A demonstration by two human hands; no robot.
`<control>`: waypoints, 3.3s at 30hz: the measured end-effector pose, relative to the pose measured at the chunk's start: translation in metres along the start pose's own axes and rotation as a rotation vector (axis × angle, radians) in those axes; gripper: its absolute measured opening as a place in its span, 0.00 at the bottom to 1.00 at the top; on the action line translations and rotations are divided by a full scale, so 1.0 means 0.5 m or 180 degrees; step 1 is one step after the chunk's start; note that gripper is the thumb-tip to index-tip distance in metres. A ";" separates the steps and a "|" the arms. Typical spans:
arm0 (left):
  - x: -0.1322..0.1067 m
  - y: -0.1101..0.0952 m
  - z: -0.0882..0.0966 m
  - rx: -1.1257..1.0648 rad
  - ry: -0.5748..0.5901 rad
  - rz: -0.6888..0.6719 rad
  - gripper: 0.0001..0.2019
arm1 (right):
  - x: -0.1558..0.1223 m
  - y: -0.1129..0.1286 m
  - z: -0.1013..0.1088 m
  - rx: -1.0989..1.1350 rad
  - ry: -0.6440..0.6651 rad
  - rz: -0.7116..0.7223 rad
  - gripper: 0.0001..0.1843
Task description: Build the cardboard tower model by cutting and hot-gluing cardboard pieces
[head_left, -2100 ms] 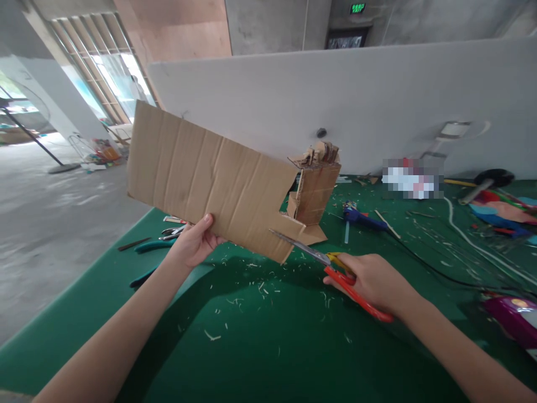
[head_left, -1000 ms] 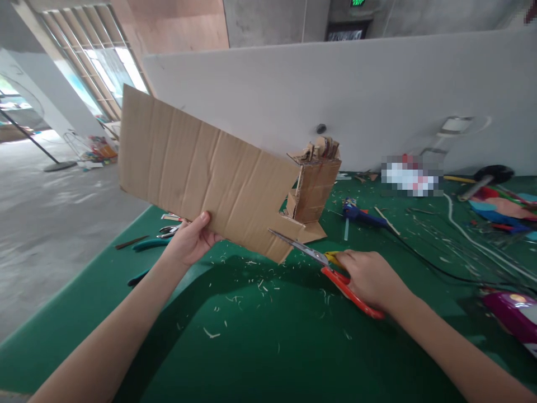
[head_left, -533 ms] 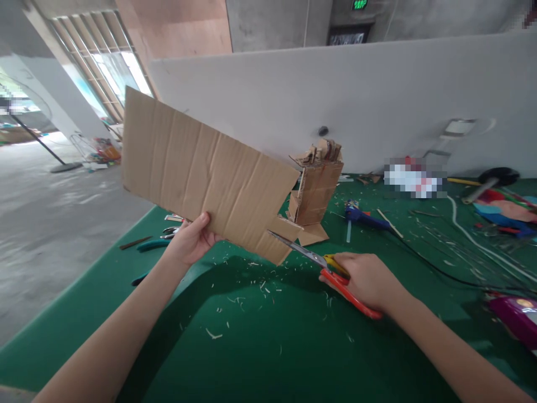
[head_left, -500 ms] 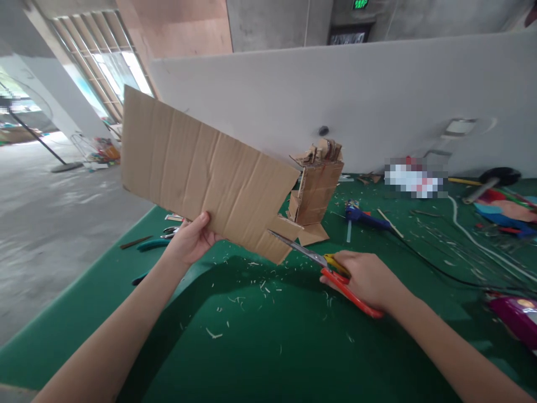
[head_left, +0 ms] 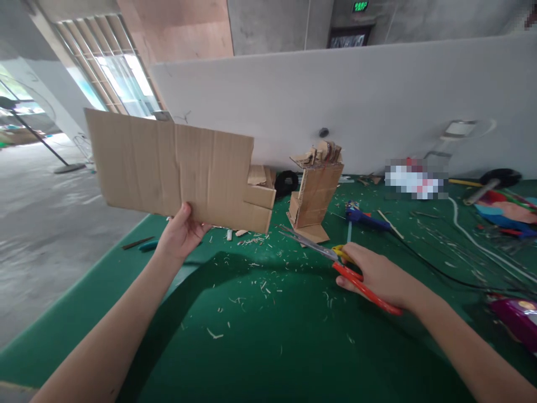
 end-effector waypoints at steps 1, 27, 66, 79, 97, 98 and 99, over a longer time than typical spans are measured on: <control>0.002 -0.002 0.002 -0.0025 0.0029 -0.0022 0.09 | 0.001 -0.001 0.000 -0.0011 0.0002 0.0005 0.21; -0.028 0.045 -0.043 0.0175 -0.0091 0.0148 0.14 | 0.011 0.013 0.000 0.0217 0.0310 0.0070 0.20; -0.029 0.049 -0.047 -0.0048 -0.0054 0.0166 0.11 | 0.008 0.018 0.000 0.0203 0.0267 -0.0105 0.21; -0.026 0.043 -0.041 0.0078 -0.0156 0.0120 0.13 | 0.007 0.020 0.003 0.0272 0.0285 -0.0124 0.20; -0.038 0.046 -0.058 0.0017 -0.0055 0.0099 0.16 | 0.012 0.022 -0.001 -0.0002 0.0042 -0.0003 0.24; -0.038 0.047 -0.058 0.0003 -0.0050 0.0094 0.16 | 0.012 0.023 -0.001 -0.0032 0.0042 -0.0008 0.24; -0.038 0.047 -0.058 -0.0014 -0.0045 0.0094 0.15 | 0.012 0.023 0.000 -0.0069 0.0047 -0.0011 0.24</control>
Point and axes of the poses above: each hand's wrist, its own x-axis towards the middle knuckle, its own z-axis out of the back of the hand, y = z × x, the point moved 4 cm from there along x, towards the middle knuckle
